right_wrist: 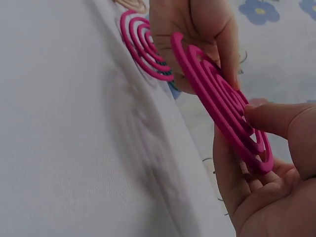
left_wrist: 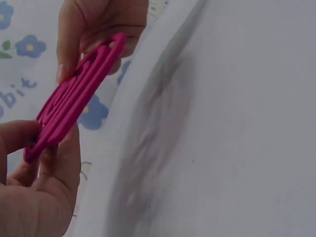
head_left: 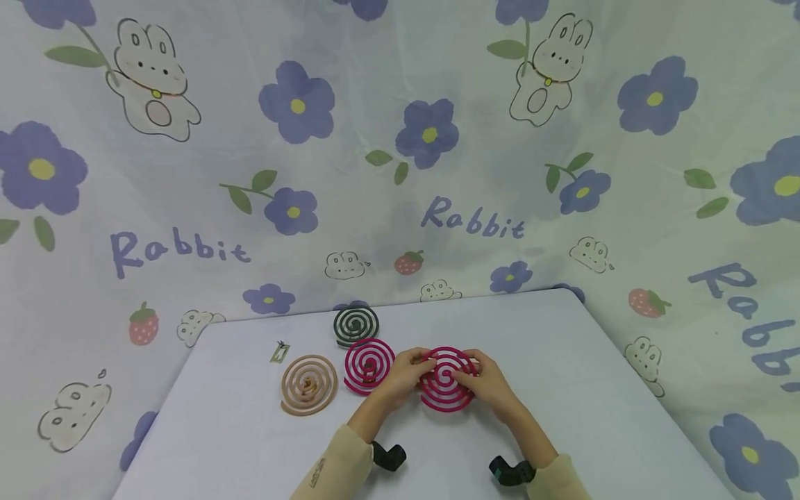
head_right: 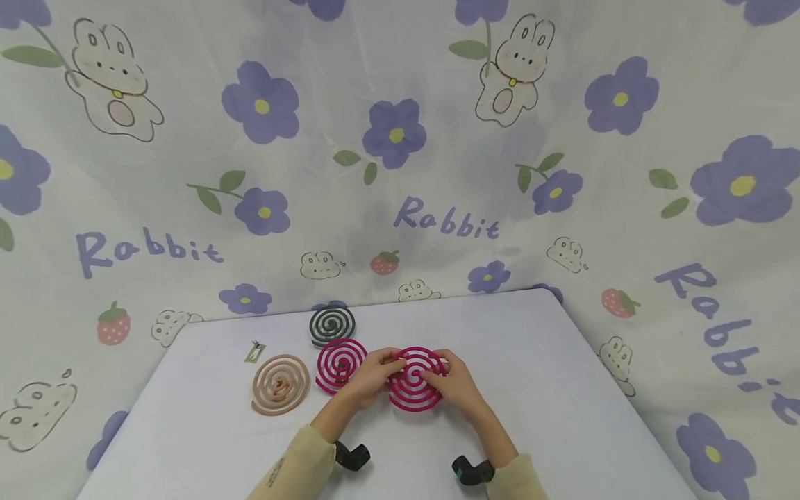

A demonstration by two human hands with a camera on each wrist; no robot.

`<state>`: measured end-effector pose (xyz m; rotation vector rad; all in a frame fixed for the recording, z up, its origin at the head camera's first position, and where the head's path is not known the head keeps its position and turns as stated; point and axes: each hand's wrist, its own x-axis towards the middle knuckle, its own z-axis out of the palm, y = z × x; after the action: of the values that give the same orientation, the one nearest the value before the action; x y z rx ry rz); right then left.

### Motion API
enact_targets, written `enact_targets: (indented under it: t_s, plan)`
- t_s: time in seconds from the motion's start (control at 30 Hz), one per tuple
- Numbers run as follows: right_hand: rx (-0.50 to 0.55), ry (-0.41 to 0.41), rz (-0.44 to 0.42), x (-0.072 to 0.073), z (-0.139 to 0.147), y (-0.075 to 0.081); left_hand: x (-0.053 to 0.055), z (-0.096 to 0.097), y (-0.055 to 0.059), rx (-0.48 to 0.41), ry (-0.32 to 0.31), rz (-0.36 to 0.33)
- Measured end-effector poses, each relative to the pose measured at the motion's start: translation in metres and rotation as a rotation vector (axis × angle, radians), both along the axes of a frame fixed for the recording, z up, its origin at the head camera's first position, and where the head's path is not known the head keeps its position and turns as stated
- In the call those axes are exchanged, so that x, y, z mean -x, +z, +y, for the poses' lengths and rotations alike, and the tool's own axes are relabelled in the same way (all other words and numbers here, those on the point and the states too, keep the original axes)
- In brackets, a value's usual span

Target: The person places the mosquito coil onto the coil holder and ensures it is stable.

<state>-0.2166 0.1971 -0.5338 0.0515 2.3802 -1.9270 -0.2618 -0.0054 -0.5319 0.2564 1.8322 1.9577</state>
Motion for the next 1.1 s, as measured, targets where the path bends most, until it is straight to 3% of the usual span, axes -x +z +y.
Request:
enact_targets:
  t_s: [0.33, 0.6, 0.83, 1.03, 1.1]
  plan:
    - [0.015, 0.018, 0.015, -0.008, -0.012, 0.003, -0.007, -0.013, 0.011, -0.041, 0.064, -0.031]
    - [0.019, 0.004, 0.046, -0.008, -0.023, 0.01, -0.01, -0.022, 0.01, -0.099, 0.083, -0.066]
    - [0.07, -0.021, 0.061, -0.008, -0.034, 0.013, -0.017, -0.034, 0.014, -0.145, 0.055, -0.032]
    - [0.095, 0.01, 0.051, -0.01, -0.043, 0.016, -0.02, -0.046, 0.015, -0.151, 0.046, -0.02]
    - [0.088, 0.018, 0.049, -0.015, -0.048, 0.026, -0.021, -0.048, 0.015, -0.147, 0.056, -0.024]
